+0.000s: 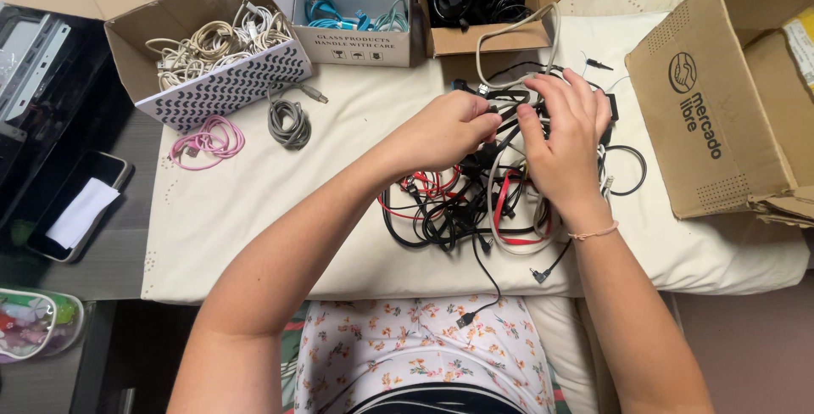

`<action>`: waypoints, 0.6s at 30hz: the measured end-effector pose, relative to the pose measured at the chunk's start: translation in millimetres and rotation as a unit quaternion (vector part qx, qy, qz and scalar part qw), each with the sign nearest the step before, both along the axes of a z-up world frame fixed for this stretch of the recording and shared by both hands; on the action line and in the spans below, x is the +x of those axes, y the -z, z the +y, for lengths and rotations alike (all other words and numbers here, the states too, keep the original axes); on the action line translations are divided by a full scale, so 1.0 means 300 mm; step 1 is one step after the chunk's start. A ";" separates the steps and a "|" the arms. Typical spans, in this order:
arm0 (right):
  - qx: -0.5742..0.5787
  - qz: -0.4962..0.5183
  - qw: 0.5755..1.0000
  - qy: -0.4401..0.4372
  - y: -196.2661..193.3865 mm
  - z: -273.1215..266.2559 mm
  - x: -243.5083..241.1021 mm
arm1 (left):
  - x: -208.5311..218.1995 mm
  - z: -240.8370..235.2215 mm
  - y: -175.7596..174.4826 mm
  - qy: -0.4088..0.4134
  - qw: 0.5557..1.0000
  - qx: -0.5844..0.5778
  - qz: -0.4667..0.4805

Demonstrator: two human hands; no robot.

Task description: The person sits at a table and organizes a pile of tangled cables. They pick up individual cables, untangle them, coil them neatly, and place them into cardboard boxes or on the table.

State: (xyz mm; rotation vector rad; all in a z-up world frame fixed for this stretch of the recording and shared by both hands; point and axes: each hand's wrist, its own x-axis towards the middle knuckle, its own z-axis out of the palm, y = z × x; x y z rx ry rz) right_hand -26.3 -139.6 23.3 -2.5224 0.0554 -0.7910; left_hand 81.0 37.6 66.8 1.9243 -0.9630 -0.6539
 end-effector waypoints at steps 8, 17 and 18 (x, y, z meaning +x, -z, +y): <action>0.182 -0.099 0.975 -0.081 -0.026 0.075 0.022 | -0.125 0.009 -0.072 0.068 0.876 -0.325 0.348; 0.337 -0.041 0.937 -0.088 -0.008 0.121 0.044 | -0.067 -0.175 0.020 -0.003 0.701 -0.584 0.409; 0.340 0.014 0.934 -0.108 0.017 0.108 0.044 | -0.052 -0.172 -0.001 -0.016 0.684 -0.611 0.399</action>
